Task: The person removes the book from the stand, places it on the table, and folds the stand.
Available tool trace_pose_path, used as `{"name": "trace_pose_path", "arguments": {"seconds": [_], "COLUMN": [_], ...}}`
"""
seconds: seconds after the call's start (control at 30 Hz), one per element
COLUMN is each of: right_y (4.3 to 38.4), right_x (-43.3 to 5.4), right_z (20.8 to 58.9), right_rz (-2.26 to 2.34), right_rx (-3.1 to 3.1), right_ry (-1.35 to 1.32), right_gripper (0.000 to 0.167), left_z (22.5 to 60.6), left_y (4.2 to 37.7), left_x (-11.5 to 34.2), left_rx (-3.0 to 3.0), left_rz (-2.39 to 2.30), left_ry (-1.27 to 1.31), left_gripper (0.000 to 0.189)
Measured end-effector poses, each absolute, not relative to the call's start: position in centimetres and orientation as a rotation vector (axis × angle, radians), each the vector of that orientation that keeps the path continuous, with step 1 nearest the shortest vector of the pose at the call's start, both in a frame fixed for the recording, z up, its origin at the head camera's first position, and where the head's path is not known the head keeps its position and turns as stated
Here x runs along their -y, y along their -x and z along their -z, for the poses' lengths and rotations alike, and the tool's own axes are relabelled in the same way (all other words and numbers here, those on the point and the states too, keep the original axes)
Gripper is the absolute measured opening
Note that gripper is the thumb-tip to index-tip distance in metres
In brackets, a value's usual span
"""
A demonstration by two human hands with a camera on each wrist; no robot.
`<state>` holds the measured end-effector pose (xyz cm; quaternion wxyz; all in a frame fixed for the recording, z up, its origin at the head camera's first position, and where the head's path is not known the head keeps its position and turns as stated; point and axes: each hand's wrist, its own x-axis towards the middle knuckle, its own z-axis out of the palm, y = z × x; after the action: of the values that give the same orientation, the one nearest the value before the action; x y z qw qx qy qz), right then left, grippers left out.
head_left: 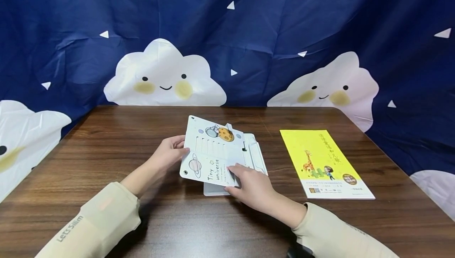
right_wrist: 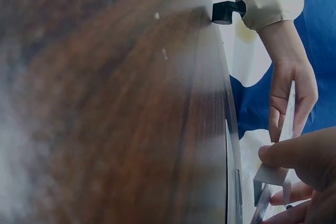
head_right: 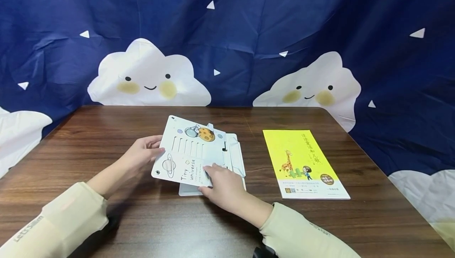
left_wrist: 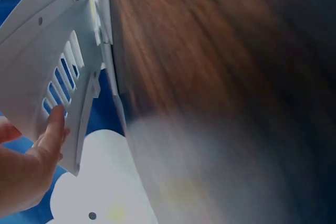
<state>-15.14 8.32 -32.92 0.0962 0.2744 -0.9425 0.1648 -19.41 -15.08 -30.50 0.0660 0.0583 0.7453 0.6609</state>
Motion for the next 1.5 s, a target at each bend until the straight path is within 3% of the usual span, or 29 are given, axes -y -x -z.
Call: {"name": "trace_pose_path", "arguments": {"seconds": [1.5], "right_y": [15.0], "right_x": [-7.9], "right_z": [33.4], "right_rz": [-0.248], "right_rx": [2.840], "right_ry": [-0.909], "right_gripper": [0.048], "left_z": [33.7], "left_y": [19.9], "left_x": [15.4], "left_rx": [-2.456], "left_rz": [-1.588], "left_ry": [0.083], "left_gripper": [0.040]}}
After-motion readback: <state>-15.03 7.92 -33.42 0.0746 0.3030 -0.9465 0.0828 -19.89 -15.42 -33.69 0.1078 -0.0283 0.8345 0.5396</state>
